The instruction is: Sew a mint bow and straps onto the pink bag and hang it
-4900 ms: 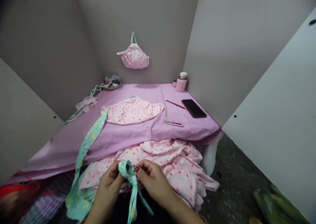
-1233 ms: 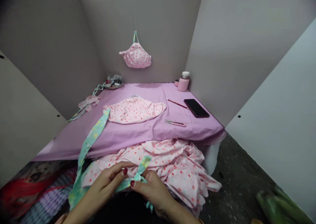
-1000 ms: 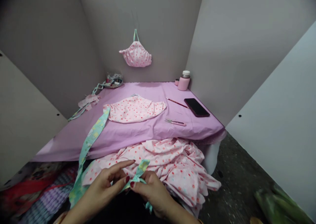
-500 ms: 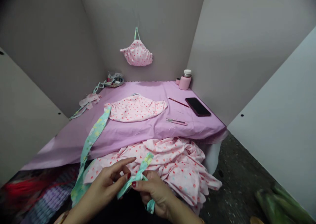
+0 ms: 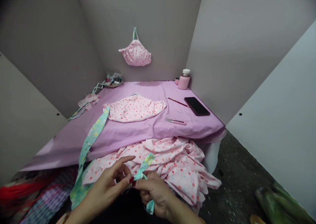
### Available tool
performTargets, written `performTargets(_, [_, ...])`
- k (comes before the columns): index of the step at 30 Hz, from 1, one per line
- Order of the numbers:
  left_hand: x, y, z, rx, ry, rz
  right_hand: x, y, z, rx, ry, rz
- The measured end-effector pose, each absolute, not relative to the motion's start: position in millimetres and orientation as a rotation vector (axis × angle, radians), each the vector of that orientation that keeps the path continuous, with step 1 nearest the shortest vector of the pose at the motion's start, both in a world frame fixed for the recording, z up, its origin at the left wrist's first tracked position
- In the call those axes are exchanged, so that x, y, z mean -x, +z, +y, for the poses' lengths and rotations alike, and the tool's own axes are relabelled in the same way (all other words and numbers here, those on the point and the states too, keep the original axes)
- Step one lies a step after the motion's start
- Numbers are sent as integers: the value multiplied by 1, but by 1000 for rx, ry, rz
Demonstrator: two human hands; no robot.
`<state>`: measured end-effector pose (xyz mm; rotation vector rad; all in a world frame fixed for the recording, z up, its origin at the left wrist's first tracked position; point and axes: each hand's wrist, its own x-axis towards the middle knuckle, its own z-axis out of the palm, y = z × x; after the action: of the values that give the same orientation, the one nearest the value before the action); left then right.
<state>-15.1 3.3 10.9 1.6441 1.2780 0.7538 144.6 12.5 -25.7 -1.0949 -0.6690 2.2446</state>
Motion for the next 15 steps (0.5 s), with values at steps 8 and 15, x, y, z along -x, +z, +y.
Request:
performTargets(8, [15, 1, 11, -1594, 806, 1279, -144, -20, 12, 1203, 2150, -774])
performTargets(15, [7, -1, 4, -1496, 918, 1243, -140, -18, 12, 1058, 2092, -868])
